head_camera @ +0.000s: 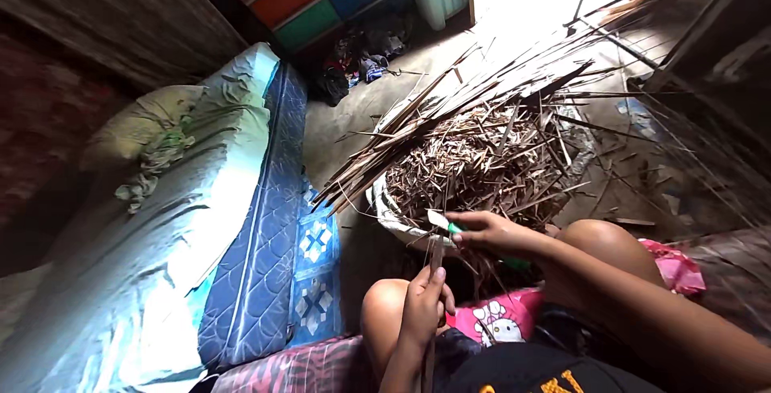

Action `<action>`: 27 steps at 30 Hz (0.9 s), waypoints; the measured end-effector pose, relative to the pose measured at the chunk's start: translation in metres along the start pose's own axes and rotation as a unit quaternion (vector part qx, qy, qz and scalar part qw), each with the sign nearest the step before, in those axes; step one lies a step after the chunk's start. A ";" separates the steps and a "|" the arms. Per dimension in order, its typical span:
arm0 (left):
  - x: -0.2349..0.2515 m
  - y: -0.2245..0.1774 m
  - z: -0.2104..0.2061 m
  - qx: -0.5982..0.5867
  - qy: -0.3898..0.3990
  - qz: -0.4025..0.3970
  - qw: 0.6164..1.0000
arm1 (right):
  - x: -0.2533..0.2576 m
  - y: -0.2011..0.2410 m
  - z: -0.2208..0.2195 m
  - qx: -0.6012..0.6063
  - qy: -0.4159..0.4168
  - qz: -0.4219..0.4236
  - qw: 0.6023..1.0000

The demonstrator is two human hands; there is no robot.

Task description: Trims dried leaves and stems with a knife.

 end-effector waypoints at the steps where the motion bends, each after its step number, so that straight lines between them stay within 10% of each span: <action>1: -0.001 0.000 0.000 -0.011 0.007 -0.004 1.000 | 0.001 0.006 0.014 0.002 -0.044 0.019 0.999; 5: -0.005 0.005 -0.001 -0.033 0.031 0.001 0.999 | -0.014 0.017 0.078 0.068 -0.213 0.038 0.974; 15: 0.012 -0.006 0.014 0.290 -0.116 0.112 0.943 | -0.013 -0.019 -0.068 -0.282 0.040 -0.150 0.947; 27: 0.024 -0.006 0.008 0.364 -0.102 0.130 0.917 | 0.010 -0.004 -0.007 -0.349 -0.128 -0.279 0.885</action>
Point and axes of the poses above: each hand's wrist, its own x-axis towards the middle knuckle, its own z-axis out of the back of the hand, y = z × x, the point moved 7 cm from there along x, towards the middle knuckle, and after that the axes turned 13 degrees about y, right-handed, at the moved point
